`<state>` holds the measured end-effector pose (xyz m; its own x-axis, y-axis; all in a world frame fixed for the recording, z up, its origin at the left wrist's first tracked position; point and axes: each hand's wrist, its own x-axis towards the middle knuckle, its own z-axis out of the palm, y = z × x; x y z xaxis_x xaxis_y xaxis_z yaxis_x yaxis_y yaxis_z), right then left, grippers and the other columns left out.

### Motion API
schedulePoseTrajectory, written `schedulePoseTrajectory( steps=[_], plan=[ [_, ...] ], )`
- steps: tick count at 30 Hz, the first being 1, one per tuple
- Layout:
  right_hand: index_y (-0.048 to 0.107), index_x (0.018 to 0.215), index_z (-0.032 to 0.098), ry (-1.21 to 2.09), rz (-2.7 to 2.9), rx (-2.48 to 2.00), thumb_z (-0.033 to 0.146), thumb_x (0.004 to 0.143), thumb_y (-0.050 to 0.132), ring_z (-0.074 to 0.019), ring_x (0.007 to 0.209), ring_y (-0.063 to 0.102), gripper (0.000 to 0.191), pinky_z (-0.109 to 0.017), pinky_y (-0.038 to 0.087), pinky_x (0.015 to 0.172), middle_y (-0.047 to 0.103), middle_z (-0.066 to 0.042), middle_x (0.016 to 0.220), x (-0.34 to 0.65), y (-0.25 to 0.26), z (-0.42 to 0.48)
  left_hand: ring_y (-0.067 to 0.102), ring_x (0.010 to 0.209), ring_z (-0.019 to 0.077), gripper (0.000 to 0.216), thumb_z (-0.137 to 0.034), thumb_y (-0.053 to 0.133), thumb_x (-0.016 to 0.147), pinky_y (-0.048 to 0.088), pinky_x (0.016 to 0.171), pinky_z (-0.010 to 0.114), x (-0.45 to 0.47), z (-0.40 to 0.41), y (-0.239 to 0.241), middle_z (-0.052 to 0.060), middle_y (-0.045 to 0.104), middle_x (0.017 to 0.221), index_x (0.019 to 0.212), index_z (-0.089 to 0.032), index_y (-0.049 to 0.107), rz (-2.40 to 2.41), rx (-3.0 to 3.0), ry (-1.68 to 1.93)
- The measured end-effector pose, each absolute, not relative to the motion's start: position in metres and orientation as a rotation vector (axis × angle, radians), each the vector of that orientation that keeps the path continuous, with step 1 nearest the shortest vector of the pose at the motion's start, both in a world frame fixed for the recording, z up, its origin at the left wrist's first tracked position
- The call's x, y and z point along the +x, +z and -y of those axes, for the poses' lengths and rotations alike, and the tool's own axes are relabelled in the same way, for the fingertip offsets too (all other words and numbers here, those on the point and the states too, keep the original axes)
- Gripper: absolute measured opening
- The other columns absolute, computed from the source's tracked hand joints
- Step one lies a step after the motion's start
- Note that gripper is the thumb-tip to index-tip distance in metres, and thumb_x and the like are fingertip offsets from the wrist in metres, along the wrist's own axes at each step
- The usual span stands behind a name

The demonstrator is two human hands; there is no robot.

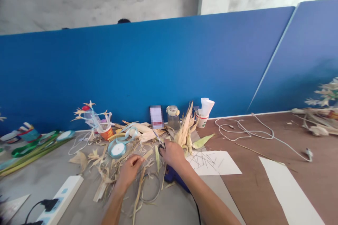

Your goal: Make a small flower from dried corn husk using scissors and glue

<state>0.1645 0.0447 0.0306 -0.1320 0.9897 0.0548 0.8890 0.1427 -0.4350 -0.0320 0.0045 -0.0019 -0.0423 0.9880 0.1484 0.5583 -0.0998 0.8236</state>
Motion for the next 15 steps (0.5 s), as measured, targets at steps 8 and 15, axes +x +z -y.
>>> schedulePoseTrajectory(
  steps=[8,15],
  plan=[
    [0.059,0.112,0.019,0.586,1.915,-1.611,0.028,0.078,0.05,-0.0204,0.075,0.062,0.036,-0.027,0.041,0.066,0.068,-0.006,0.082,0.154,0.015,-0.051,0.051,0.103,0.0259,0.026,-0.022,0.055,0.074,0.034,0.088,0.038,-0.027,-0.015,-0.019,0.009,0.066,0.103,0.098,-0.02,0.066,-2.077,1.933,0.82],
    [0.054,0.115,0.017,0.884,1.64,-1.311,0.026,0.071,0.057,-0.0192,0.072,0.059,0.045,-0.03,0.044,0.067,0.063,-0.004,0.077,0.147,0.006,-0.053,0.055,0.081,0.023,0.013,-0.019,0.05,0.075,0.036,0.076,0.035,-0.024,-0.015,-0.016,0.005,0.064,0.074,0.07,-0.019,0.062,-1.997,1.864,0.937]
  ],
)
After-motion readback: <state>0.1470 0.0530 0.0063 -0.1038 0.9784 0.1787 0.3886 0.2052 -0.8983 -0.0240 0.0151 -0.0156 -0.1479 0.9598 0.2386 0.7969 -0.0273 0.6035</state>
